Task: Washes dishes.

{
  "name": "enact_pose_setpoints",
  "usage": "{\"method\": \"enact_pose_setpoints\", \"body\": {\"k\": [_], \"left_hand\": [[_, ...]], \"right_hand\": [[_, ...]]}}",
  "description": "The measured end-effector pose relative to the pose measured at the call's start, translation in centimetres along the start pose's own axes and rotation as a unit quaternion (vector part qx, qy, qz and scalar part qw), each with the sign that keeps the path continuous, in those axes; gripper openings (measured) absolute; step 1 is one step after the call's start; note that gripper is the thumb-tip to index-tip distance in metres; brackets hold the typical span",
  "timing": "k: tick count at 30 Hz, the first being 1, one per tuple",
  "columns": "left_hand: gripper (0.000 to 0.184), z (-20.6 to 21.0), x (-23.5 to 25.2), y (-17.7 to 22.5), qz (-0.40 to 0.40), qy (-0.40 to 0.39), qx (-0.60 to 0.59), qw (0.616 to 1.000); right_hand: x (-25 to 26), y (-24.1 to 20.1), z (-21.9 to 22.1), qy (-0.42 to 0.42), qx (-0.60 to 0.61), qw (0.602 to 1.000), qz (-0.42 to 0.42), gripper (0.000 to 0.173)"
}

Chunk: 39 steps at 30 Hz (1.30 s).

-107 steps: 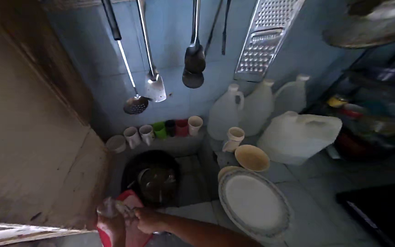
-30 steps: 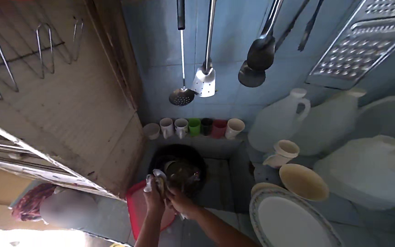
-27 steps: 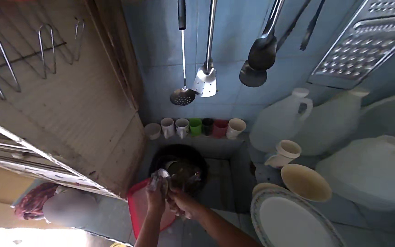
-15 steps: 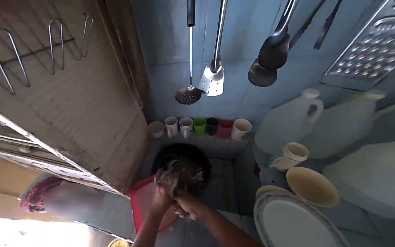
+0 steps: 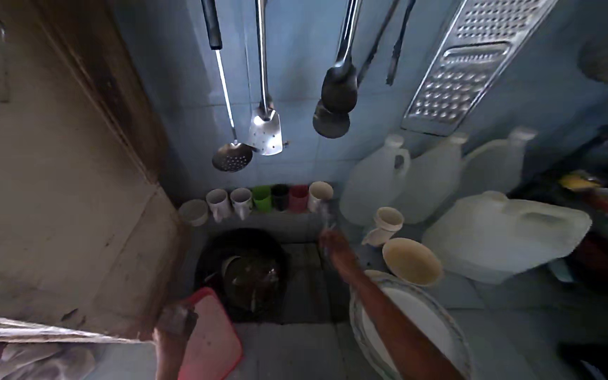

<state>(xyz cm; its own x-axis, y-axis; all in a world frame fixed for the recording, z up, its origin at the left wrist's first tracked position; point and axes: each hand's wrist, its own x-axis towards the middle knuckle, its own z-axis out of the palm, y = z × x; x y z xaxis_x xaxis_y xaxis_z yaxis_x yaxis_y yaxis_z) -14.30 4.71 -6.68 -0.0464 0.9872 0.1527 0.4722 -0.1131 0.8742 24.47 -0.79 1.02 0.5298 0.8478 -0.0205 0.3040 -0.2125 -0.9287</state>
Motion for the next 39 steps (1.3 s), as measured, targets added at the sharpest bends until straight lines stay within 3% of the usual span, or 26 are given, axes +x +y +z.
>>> {"method": "enact_pose_setpoints", "body": {"k": [2,4,8,12,15,18,21,23,26,28,30,33,36,39], "left_hand": [[0.032,0.6,-1.0,-1.2,-0.04,-0.058,-0.063,0.996],[0.032,1.2,-1.7,-2.2,-0.054,-0.08,-0.095,0.991],[0.034,1.6,-2.0,-3.4,-0.01,-0.091,-0.043,0.995],[0.038,1.5,-1.4,-3.6,-0.003,-0.148,0.07,0.987],[0.05,1.9,-1.1,-2.5,-0.085,-0.234,0.141,0.958],[0.051,2.3,-1.0,-1.7,-0.066,-0.25,0.234,0.937],[0.054,2.5,-0.9,-2.6,-0.016,-0.263,0.286,0.921],[0.064,2.6,-1.1,-2.3,-0.028,-0.301,0.308,0.902],[0.064,2.7,-1.1,-1.6,-0.048,-0.322,0.327,0.887],[0.062,2.7,-0.9,-1.5,-0.055,-0.324,0.329,0.885],[0.063,2.6,-0.8,-1.7,-0.06,-0.331,0.331,0.881],[0.063,2.5,-0.9,-1.9,-0.056,-0.33,0.332,0.882],[0.061,2.5,-1.1,-2.0,-0.042,-0.32,0.327,0.888],[0.061,2.4,-1.1,-2.2,-0.043,-0.319,0.317,0.892]], "right_hand": [[3.3,0.9,-4.4,0.12,0.038,0.989,-0.073,0.035],[6.5,2.6,-8.1,0.202,0.058,0.968,-0.135,0.037],[8.9,5.0,-11.7,0.271,0.012,0.959,-0.083,0.042],[8.9,5.7,-12.3,0.253,-0.125,0.958,0.06,0.04],[9.3,5.3,-12.9,0.259,-0.158,0.948,0.094,0.041],[8.1,3.5,-11.5,0.31,-0.174,0.933,0.06,0.055],[7.0,3.4,-7.8,0.354,-0.25,0.899,-0.067,0.054],[5.9,3.5,-3.4,0.257,-0.27,0.921,-0.114,0.048],[3.7,3.0,5.4,-0.061,-0.308,0.949,-0.037,0.044],[2.7,4.0,11.0,-0.246,-0.33,0.912,0.003,0.045],[1.8,6.0,15.7,-0.355,-0.343,0.869,0.032,0.054],[-0.1,5.2,18.9,-0.376,-0.311,0.873,0.009,0.055],[-2.1,-4.3,16.4,-0.397,-0.287,0.869,0.064,0.048],[-3.2,-7.4,15.0,-0.38,-0.235,0.891,0.082,0.042]]}}
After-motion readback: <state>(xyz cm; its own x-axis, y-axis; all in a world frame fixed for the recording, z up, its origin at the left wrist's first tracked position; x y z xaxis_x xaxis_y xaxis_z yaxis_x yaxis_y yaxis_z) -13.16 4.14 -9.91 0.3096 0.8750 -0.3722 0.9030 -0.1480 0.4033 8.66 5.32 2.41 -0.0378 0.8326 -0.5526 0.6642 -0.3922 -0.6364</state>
